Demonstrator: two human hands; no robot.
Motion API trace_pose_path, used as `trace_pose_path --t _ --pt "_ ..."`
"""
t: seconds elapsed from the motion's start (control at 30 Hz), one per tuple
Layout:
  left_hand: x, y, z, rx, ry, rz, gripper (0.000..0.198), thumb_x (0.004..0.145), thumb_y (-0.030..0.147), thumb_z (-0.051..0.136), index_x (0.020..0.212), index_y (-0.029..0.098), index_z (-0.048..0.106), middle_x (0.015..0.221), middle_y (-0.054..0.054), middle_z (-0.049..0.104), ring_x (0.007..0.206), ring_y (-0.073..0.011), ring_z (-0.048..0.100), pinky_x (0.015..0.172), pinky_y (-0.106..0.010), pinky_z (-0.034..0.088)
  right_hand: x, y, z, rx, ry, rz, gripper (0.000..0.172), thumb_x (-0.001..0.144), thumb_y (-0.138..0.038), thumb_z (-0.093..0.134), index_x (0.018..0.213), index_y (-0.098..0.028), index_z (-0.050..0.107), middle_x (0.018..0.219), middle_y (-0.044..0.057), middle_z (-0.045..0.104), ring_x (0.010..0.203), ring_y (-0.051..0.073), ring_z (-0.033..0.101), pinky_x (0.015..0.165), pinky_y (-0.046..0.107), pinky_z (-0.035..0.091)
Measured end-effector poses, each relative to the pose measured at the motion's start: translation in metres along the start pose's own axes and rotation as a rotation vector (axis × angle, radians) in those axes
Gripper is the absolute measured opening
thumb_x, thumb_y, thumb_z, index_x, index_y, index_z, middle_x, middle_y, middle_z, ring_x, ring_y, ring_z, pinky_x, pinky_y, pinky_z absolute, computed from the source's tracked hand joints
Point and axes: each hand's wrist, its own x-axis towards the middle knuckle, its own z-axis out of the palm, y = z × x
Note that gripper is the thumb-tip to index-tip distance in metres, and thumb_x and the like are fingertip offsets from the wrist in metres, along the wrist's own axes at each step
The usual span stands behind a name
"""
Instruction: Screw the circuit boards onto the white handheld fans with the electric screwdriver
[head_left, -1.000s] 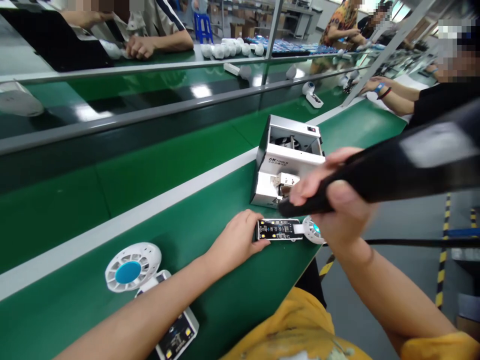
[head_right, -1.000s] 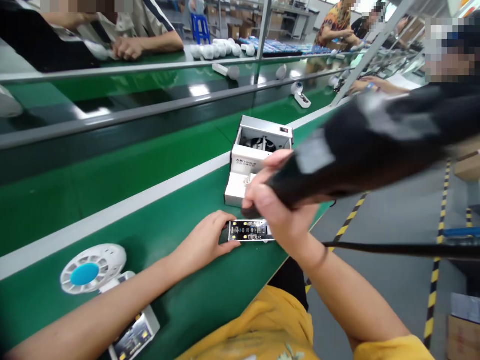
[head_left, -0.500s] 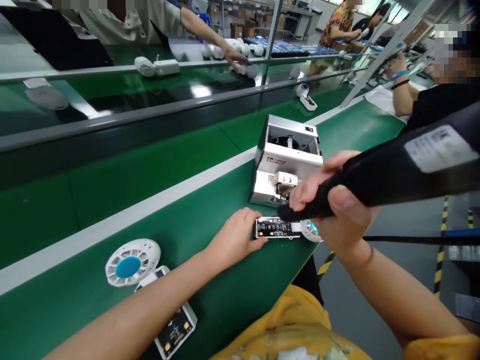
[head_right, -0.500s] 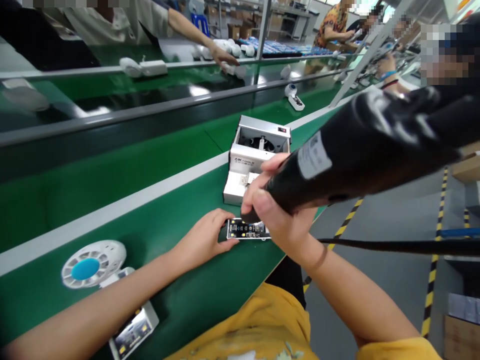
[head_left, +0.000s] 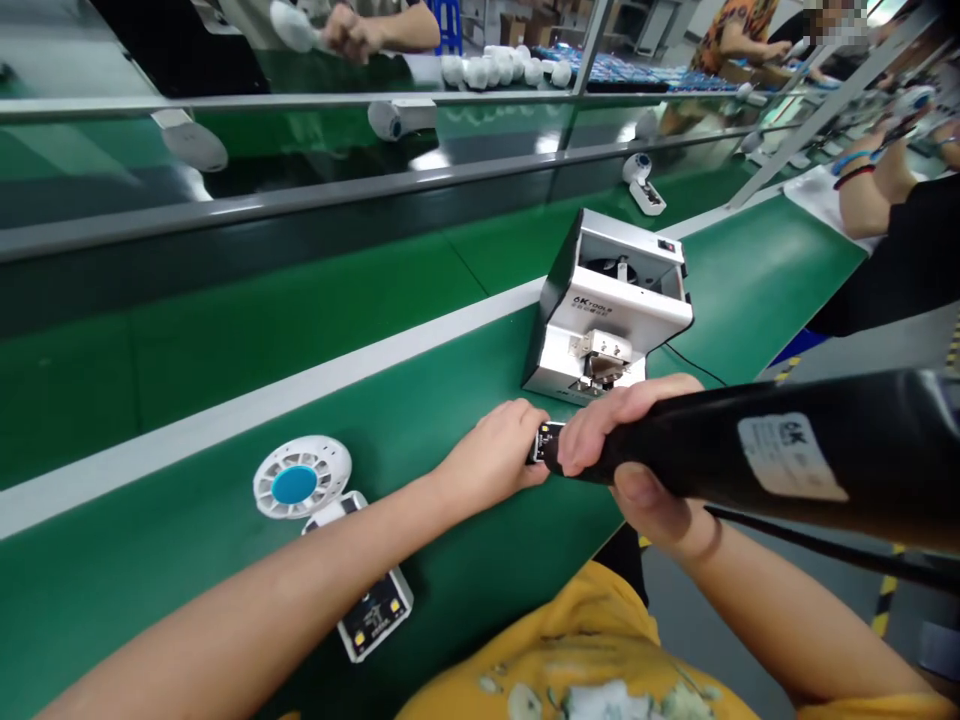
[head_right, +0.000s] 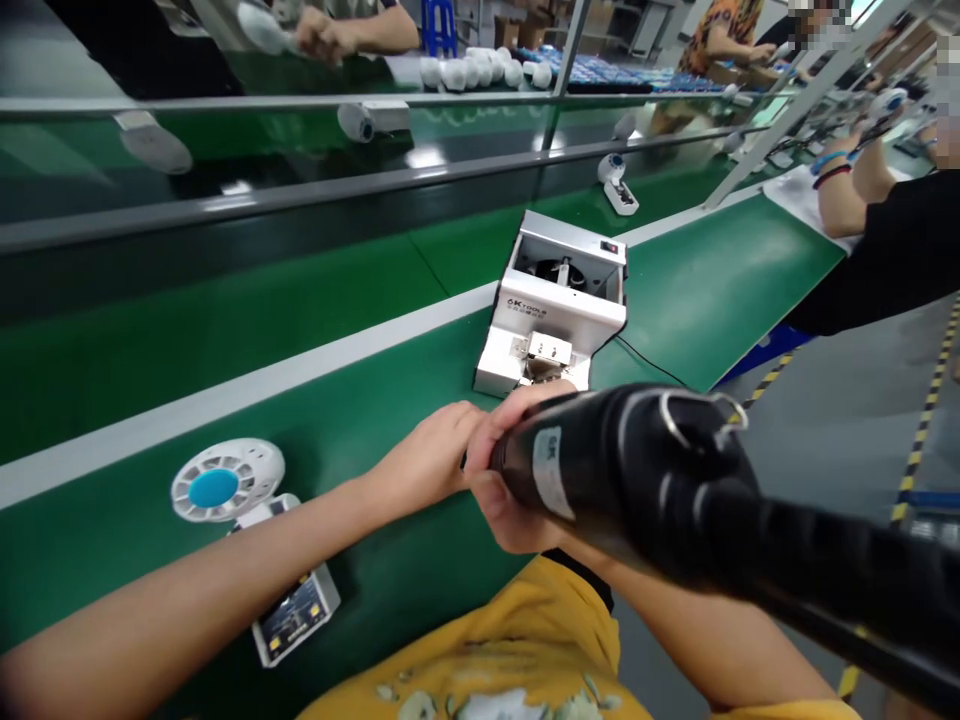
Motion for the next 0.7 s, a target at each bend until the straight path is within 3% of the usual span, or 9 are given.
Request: trace_pose_path --t 0.13,0.3,0.37,0.43,0.53,0.57,0.63,0.7 --pt "-0.001 -0.003 0.000 0.049 -0.015 0.009 0.014 0.088 0.021 0.065 0.101 0.020 0.060 0.100 -0.006 0.064 0.096 -0.0268 0.062 0.085 -0.041 0.052 0.000 -0.004 0.000 0.039 -0.191 -0.101 0.028 0.087 -0.026 0.067 0.111 -0.029 0.053 0.076 -0.001 0.064 0.058 0.021 0.064 0.057 0.042 0.056" --pt "0.000 0.002 0.007 0.132 -0.020 0.042 0.029 0.089 0.027 0.067 0.116 0.021 0.060 0.108 -0.008 0.063 0.102 -0.0280 0.060 0.088 -0.040 0.052 -0.006 -0.008 -0.003 -0.002 -0.133 -0.084 0.038 0.087 -0.030 0.071 0.119 -0.030 0.051 0.077 0.000 0.066 0.062 0.022 0.063 0.064 0.045 0.055" --pt "-0.003 0.009 0.001 0.172 -0.056 0.067 0.039 0.088 0.028 0.069 0.124 0.021 0.059 0.110 -0.009 0.063 0.102 -0.0281 0.061 0.086 -0.039 0.052 -0.008 -0.019 -0.007 0.037 -0.073 -0.097 0.036 0.089 -0.033 0.070 0.120 -0.029 0.052 0.079 0.001 0.067 0.064 0.023 0.064 0.065 0.046 0.055" --pt "-0.012 0.015 -0.017 0.146 -0.086 0.003 0.042 0.085 0.031 0.070 0.125 0.020 0.062 0.107 -0.009 0.064 0.095 -0.0265 0.064 0.078 -0.035 0.053 -0.008 -0.034 -0.016 0.058 0.004 -0.114 0.034 0.090 -0.035 0.069 0.119 -0.029 0.054 0.079 0.002 0.068 0.063 0.024 0.064 0.062 0.046 0.055" --pt "-0.041 0.008 -0.065 -0.066 -0.066 -0.251 0.032 0.084 0.040 0.066 0.108 0.021 0.073 0.094 -0.006 0.067 0.077 -0.0208 0.064 0.065 -0.029 0.050 -0.009 -0.053 -0.035 0.025 0.197 -0.115 0.033 0.085 -0.039 0.074 0.112 -0.026 0.059 0.072 0.002 0.067 0.056 0.022 0.060 0.056 0.042 0.054" --pt "-0.053 0.000 -0.084 -0.155 -0.062 -0.361 0.029 0.087 0.044 0.061 0.098 0.021 0.075 0.086 -0.005 0.067 0.069 -0.0184 0.061 0.059 -0.027 0.047 -0.009 -0.056 -0.041 0.021 0.269 -0.101 0.033 0.083 -0.040 0.075 0.109 -0.025 0.061 0.070 0.001 0.067 0.054 0.021 0.058 0.054 0.041 0.053" --pt "-0.076 -0.021 -0.119 -0.389 -0.066 -0.642 0.042 0.091 0.057 0.053 0.083 0.020 0.072 0.060 0.001 0.056 0.050 -0.0134 0.048 0.049 -0.025 0.038 -0.011 -0.054 -0.051 0.032 0.389 -0.066 0.032 0.080 -0.040 0.075 0.105 -0.024 0.062 0.066 0.000 0.065 0.051 0.020 0.056 0.050 0.037 0.051" --pt "-0.088 -0.044 -0.146 -0.599 0.087 -0.781 0.051 0.093 0.063 0.049 0.074 0.019 0.066 0.051 0.003 0.049 0.047 -0.0106 0.042 0.048 -0.024 0.038 -0.013 -0.046 -0.055 0.058 0.463 -0.025 0.030 0.079 -0.039 0.073 0.103 -0.025 0.062 0.063 0.000 0.064 0.050 0.019 0.054 0.049 0.035 0.051"
